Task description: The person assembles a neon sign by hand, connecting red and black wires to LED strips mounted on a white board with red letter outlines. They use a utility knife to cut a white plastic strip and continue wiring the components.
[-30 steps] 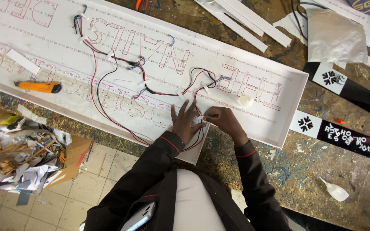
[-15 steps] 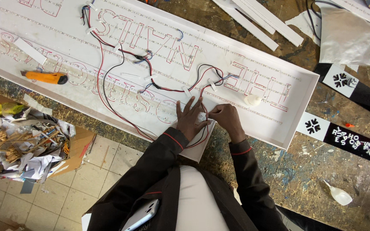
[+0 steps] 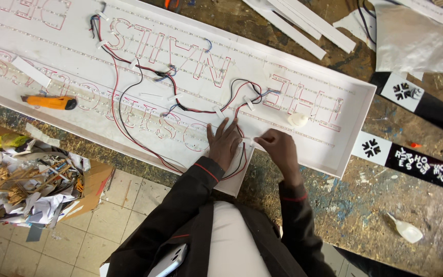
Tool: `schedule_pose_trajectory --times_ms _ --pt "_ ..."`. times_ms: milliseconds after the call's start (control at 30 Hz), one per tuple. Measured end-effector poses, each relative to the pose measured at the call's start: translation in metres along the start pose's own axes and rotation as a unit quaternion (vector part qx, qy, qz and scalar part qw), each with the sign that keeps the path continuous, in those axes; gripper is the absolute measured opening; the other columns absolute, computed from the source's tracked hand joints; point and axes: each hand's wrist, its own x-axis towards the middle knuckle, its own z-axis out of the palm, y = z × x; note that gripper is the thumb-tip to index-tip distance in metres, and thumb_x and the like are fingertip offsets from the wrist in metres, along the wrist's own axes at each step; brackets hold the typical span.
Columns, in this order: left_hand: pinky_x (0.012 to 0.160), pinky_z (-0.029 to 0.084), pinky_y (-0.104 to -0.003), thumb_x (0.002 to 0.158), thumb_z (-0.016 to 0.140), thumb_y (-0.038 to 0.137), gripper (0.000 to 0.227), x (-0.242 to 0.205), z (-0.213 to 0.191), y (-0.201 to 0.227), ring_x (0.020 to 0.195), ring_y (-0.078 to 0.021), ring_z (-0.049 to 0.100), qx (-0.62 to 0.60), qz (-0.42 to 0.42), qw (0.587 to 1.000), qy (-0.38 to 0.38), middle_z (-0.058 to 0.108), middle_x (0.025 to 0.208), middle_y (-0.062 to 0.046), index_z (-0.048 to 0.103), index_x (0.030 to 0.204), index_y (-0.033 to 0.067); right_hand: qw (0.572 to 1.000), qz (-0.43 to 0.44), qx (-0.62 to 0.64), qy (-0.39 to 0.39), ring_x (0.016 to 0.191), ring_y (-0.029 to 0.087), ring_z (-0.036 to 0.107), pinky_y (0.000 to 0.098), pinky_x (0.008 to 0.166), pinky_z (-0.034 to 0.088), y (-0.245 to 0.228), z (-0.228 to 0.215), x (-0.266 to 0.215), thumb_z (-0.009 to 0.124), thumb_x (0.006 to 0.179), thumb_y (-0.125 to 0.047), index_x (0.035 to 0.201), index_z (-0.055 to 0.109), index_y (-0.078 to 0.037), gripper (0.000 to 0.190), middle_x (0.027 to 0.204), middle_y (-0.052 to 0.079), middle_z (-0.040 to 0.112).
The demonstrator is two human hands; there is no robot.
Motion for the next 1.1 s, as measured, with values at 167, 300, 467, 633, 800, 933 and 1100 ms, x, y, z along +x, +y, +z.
schedule_pose_trajectory --times_ms 167,300,467,633,800,933,1100 --pt "0.137 0.002 -0.072 0.121 0.059 0.033 0.014 0.002 -0.042 0.037 0.166 -0.0341 0.04 -0.023 0.005 0.998 0.053 0.056 0.173 -0.001 0.069 0.122 0.0242 0.963 -0.042 -0.026 0.266 0.089 0.034 0.062 0.044 0.078 0.055 0.056 -0.014 0.0 0.101 0.101 -0.029 0.127 0.059 -0.003 0.056 0.104 0.017 0.061" --pt "0.138 0.012 -0.078 0.103 0.081 0.014 0.035 0.013 -0.009 0.005 0.17 -0.0318 0.033 0.046 0.124 0.991 -0.017 0.041 0.182 0.003 0.071 0.132 0.0322 0.97 -0.087 0.024 0.224 0.117 0.043 0.067 0.0535 0.098 0.063 0.052 -0.027 0.015 0.09 0.106 -0.02 0.145 0.074 -0.008 0.044 0.124 0.02 0.058" --pt "0.138 0.026 -0.069 0.112 0.074 0.021 0.008 0.022 -0.013 0.003 0.154 -0.0319 0.054 -0.029 0.124 0.992 0.026 0.063 0.149 -0.004 0.074 0.121 0.0237 0.964 -0.081 0.181 0.177 0.116 0.047 0.073 0.0566 0.098 0.067 0.037 -0.021 -0.002 0.064 0.119 -0.031 0.138 0.062 0.001 0.038 0.132 0.028 0.064" --pt "0.135 0.035 -0.062 0.114 0.068 0.042 0.019 0.017 0.008 -0.021 0.152 -0.0318 0.055 -0.063 0.119 0.987 0.082 0.063 0.145 0.0 0.074 0.112 0.0243 0.922 -0.065 0.336 0.178 0.067 0.017 0.064 0.028 0.058 0.056 0.057 -0.012 -0.013 0.055 0.117 -0.013 0.135 0.055 0.004 0.024 0.089 0.017 0.066" --pt "0.123 0.041 -0.051 0.12 0.059 0.039 0.017 0.005 0.02 -0.032 0.125 -0.0208 0.059 -0.05 0.163 0.984 0.061 0.058 0.125 0.006 0.067 0.11 0.0274 0.938 -0.005 0.281 0.205 0.067 0.019 0.065 0.0312 0.055 0.055 0.047 -0.008 -0.023 0.09 0.105 -0.028 0.136 0.064 0.009 0.055 0.099 0.022 0.07" --pt "0.119 0.043 -0.049 0.117 0.063 0.043 0.016 0.001 0.027 -0.044 0.124 -0.021 0.058 -0.032 0.169 0.984 0.05 0.06 0.126 0.008 0.072 0.111 0.0304 0.944 0.013 0.233 0.231 0.079 0.017 0.064 0.0314 0.061 0.055 0.056 0.003 -0.014 0.081 0.113 -0.041 0.128 0.073 -0.001 0.044 0.096 0.016 0.074" --pt "0.116 0.041 -0.047 0.114 0.07 0.043 0.015 0.0 -0.004 -0.027 0.122 -0.0187 0.059 -0.007 0.159 0.987 0.008 0.062 0.117 0.006 0.068 0.121 0.0292 0.971 -0.056 0.117 0.201 0.088 0.05 0.079 0.059 0.069 0.058 0.024 0.004 -0.022 0.074 0.116 -0.043 0.128 0.066 -0.006 0.04 0.101 0.033 0.079"
